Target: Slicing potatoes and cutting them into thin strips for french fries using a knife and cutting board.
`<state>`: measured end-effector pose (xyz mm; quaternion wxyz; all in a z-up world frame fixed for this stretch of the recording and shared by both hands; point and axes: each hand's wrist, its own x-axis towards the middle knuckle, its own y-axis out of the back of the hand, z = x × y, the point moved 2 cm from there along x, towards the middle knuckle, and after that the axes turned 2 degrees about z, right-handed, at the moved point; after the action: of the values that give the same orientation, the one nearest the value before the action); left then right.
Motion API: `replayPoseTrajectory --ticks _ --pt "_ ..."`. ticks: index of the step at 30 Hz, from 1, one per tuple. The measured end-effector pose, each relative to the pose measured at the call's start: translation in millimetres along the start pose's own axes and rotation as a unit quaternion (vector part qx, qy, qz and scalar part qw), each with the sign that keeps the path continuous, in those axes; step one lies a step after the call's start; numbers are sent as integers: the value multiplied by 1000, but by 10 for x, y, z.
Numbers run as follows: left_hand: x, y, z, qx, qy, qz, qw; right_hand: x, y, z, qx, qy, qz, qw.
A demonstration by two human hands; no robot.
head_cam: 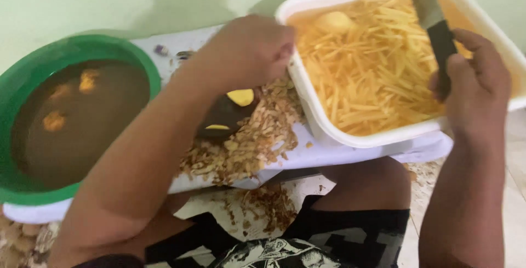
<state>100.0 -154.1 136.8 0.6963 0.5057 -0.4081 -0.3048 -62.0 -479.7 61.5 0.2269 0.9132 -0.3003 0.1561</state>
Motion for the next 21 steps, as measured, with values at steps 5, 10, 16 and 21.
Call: replayPoseTrajectory --ticks 5,10,16,21 --pt "-1003 54 -222 66 122 -105 985 192 37 725 -1 -24 -24 999" --pt "-1445 -392 -343 65 103 -93 988 379 293 1944 -39 -82 -2 996" --pt "-1288 -271 -246 43 141 -122 981 193 39 649 -5 2 -13 1000" --pt "-536 2 54 22 57 -54 997 -29 -98 -19 -24 5 23 999"
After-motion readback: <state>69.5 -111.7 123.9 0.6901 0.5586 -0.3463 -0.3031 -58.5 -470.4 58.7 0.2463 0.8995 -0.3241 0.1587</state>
